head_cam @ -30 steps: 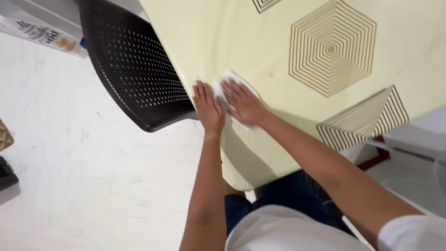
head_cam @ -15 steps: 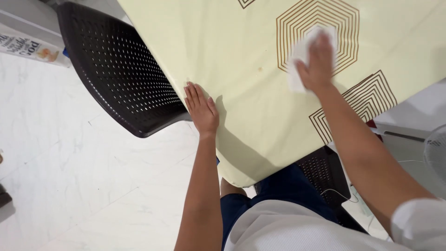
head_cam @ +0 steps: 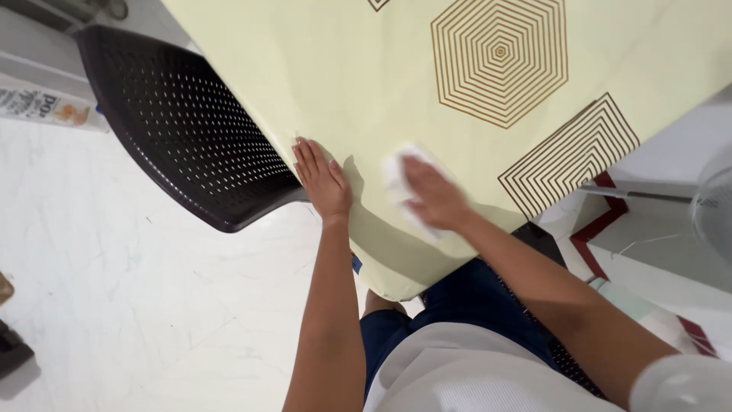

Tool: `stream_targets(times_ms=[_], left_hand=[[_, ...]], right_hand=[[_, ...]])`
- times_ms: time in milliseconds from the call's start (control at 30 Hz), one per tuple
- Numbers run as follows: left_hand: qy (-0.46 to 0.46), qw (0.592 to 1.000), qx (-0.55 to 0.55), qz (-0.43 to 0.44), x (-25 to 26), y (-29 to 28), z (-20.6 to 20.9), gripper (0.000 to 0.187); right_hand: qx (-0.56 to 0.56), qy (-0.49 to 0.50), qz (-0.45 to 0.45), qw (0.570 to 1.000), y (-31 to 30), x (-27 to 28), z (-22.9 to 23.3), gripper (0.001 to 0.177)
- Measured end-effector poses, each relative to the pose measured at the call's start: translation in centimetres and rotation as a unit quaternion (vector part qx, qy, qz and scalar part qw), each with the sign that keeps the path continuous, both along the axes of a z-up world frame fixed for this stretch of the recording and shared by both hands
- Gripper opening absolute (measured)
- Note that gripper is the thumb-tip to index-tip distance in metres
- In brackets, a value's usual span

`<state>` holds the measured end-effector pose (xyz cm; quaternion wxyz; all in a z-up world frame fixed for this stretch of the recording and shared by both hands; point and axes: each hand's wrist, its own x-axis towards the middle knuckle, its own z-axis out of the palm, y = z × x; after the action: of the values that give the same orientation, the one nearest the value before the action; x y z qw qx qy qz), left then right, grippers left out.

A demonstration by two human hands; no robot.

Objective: Cleaning a dining table and chair using wet wipes.

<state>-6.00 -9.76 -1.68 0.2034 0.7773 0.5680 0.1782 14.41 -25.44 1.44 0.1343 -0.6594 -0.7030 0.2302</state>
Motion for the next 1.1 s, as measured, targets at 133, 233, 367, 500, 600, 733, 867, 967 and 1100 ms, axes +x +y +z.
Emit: stream_targets(times_ms=[133, 233, 367, 500, 600, 733, 867, 967, 1100], left_hand=[[-0.003, 1.0, 0.0, -0.012, -0.2, 0.1, 0.0, 0.061], [0.003, 1.0, 0.001, -0.011, 0.1, 0.3, 0.3, 0.061], [0.006, 1.0, -0.003, -0.003, 0.4, 0.0, 1.1, 0.062], [0.009, 1.0, 0.009, -0.013, 0.2, 0.5, 0.4, 0.062], [-0.018, 1.0, -0.005, -0.014, -0.1, 0.3, -0.1, 0.061], [-0.034, 0.997, 0.008, -0.072, -0.8, 0.3, -0.4, 0.058], [-0.048, 0.992, 0.023, -0.117, -0.9, 0.4, -0.1, 0.057], [-0.047, 0.992, 0.021, -0.119, -0.7, 0.3, 0.0, 0.057], [-0.058, 0.991, 0.013, -0.121, -0.4, 0.1, 0.9, 0.058]], right_hand=[[0.059, -0.005, -0.153, 0.986, -3.2, 8.3, -2.4, 0.074], [0.081, -0.062, -0.248, 0.963, 0.0, 13.5, -4.4, 0.071], [0.118, 0.003, -0.292, 0.949, 9.3, 13.4, -10.6, 0.08], [0.156, 0.062, -0.191, 0.967, 12.2, 0.9, -7.3, 0.08], [0.083, -0.034, -0.08, 0.993, 7.4, -5.8, -1.8, 0.082], [0.032, 0.045, -0.11, 0.992, -0.9, -5.8, -1.1, 0.08], [0.045, 0.004, -0.25, 0.967, -7.2, 0.0, -2.6, 0.079], [0.075, -0.109, -0.364, 0.922, -8.7, 7.6, -4.8, 0.074], [0.115, -0.165, -0.448, 0.871, -6.0, 17.1, -6.9, 0.069]])
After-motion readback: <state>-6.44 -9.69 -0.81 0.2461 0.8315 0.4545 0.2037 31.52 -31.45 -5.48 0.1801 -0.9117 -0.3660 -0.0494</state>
